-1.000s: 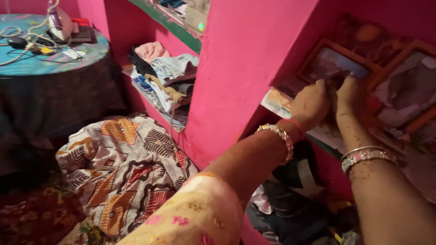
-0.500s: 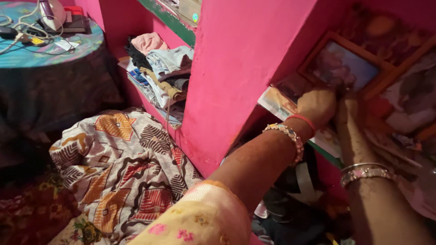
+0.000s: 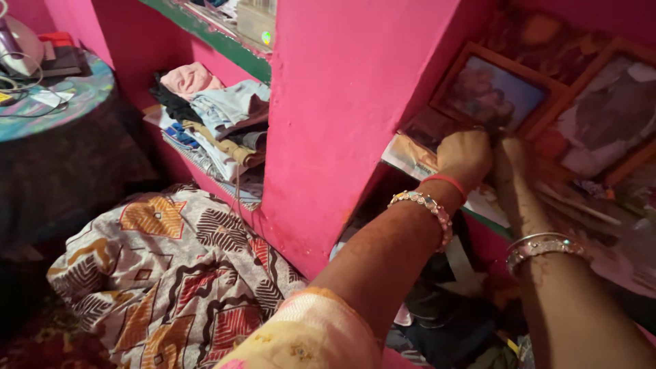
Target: The person folds clothes and places them onto a shelf before arranging photo frames and small containers in the same area.
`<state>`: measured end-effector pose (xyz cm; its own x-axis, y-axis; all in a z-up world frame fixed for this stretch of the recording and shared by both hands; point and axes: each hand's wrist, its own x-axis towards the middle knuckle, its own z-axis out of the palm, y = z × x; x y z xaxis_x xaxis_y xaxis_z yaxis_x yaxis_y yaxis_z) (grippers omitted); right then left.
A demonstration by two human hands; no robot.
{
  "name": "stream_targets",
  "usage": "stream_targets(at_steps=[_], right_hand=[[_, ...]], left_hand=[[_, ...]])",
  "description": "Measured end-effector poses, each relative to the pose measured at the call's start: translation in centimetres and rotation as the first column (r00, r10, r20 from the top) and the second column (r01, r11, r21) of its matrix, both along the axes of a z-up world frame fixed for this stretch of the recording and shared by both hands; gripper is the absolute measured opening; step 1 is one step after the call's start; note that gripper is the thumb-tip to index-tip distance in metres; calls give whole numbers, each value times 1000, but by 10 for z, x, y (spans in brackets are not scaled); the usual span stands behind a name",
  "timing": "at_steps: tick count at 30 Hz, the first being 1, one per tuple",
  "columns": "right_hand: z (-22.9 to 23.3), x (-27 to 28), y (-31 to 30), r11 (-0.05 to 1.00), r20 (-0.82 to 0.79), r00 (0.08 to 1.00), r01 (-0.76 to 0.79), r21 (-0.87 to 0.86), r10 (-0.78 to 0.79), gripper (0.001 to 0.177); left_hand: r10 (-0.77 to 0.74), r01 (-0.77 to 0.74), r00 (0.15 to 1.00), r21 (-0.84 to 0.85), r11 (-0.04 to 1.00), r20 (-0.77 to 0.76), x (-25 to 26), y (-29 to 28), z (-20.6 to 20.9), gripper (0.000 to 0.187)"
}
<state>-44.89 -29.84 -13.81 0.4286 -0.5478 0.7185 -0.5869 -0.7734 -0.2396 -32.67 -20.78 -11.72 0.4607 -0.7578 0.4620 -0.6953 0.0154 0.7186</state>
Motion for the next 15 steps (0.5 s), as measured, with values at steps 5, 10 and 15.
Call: stream_targets(at_steps=[5, 10, 15], right_hand=[[0, 9, 1, 999, 8, 999, -51, 6, 51, 24], [-5, -2, -8, 998, 42, 997, -63, 14, 62, 24], [-9, 9, -29, 984, 50, 984, -172, 38, 170, 24]], left_hand=[[-18, 18, 1000, 51, 999, 10, -1, 1, 3, 26], [41, -35, 995, -67, 997, 90, -1, -3, -7, 26], [45, -38, 970, -31, 999, 241, 5, -13, -10, 28]])
